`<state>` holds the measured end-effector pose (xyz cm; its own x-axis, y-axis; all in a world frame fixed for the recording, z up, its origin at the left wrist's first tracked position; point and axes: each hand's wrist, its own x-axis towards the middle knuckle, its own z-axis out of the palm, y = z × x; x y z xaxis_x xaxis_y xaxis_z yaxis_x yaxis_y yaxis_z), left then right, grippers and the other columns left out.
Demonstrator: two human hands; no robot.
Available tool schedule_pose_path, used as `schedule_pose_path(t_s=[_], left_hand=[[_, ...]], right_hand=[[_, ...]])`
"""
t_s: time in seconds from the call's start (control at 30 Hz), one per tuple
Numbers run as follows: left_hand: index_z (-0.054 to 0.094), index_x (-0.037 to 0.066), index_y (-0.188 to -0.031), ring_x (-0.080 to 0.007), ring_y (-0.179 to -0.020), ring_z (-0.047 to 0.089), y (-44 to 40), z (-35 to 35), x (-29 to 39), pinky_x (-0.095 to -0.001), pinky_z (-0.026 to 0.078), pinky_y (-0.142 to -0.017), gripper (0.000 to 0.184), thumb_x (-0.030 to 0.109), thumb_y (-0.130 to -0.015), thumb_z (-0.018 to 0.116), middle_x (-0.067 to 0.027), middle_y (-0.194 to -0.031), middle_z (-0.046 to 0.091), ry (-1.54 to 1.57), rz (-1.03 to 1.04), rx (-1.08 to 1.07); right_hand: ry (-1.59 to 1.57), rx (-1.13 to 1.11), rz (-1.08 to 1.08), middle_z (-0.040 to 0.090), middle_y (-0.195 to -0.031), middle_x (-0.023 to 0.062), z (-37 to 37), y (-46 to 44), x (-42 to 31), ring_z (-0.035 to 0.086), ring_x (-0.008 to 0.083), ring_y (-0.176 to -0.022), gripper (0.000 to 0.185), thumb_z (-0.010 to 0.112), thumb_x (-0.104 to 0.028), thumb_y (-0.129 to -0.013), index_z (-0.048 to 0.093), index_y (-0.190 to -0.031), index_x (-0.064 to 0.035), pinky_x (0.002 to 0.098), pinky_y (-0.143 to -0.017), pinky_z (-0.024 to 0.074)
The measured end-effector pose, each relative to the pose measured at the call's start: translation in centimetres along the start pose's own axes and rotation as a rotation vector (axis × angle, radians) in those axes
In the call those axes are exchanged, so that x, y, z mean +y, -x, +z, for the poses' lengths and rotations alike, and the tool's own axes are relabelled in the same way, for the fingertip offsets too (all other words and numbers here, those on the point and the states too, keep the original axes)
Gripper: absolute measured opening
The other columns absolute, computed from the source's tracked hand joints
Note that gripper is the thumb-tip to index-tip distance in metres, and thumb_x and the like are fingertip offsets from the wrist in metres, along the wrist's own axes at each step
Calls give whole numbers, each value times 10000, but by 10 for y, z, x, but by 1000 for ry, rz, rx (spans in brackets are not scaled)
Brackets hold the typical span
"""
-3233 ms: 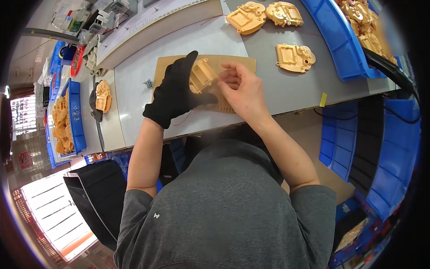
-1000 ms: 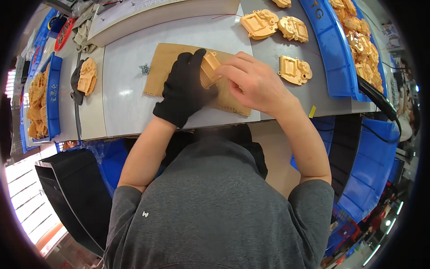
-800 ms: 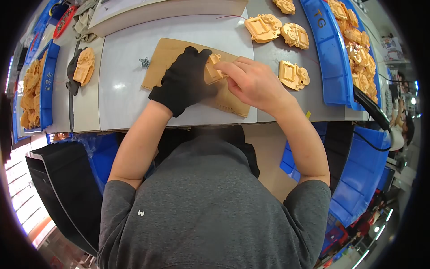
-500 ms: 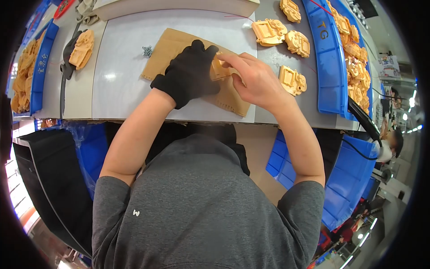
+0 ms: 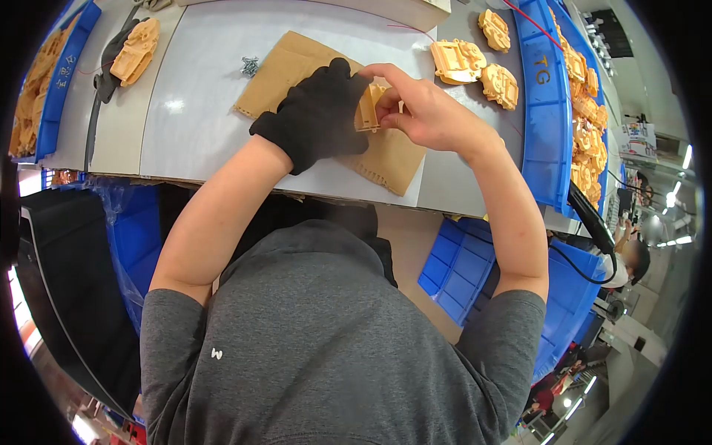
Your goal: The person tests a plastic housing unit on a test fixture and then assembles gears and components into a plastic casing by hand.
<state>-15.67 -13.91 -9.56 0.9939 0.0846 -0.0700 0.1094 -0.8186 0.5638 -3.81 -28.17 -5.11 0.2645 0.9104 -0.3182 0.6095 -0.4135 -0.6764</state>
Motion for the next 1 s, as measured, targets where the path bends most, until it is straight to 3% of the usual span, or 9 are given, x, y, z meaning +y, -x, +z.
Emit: schedule_pose_path(t_s=[0.13,0.33,0.73,0.83,1.0], left_hand=[[448,79,-1271,-293,-1041,520,1,0,-1,-399,458,-852,710,318,-659,718,-145,-1101,480,7,8,3],[435,77,-1286,-289,-1061,515,-1,-1,2,-401,458,-855,727,315,-659,715,-138,-1121,476,-46,-16,-29],[433,84,-1299,-289,-1035,523,-1,-4,4,-404,468,-839,718,309,-676,712,-139,-1108,471,-51,-14,-54],[453,85,-1266,-293,-1030,526,-3,0,0,-406,467,-840,689,314,-671,715,-144,-1095,477,-39,34,-10],[484,97,-1232,-297,-1033,532,-2,1,-1,-410,467,-848,672,318,-648,731,-142,-1069,494,-52,36,21]], right_hand=[[-74,-28,21,651,-838,125,1,-4,5,613,215,-822,578,506,101,-803,337,-1320,-92,327,-751,464],[-129,-102,74,587,-837,73,-3,-6,6,541,160,-814,633,502,105,-810,268,-1357,-114,299,-821,434],[-135,-125,32,599,-815,99,-3,-7,9,576,199,-822,570,504,96,-816,279,-1307,-86,307,-806,456],[-183,-65,24,609,-871,84,-2,-4,9,574,171,-813,599,545,71,-814,318,-1338,-109,301,-814,460],[-168,328,-45,614,-981,57,0,8,15,572,132,-806,553,570,40,-822,422,-1329,-125,286,-812,469]])
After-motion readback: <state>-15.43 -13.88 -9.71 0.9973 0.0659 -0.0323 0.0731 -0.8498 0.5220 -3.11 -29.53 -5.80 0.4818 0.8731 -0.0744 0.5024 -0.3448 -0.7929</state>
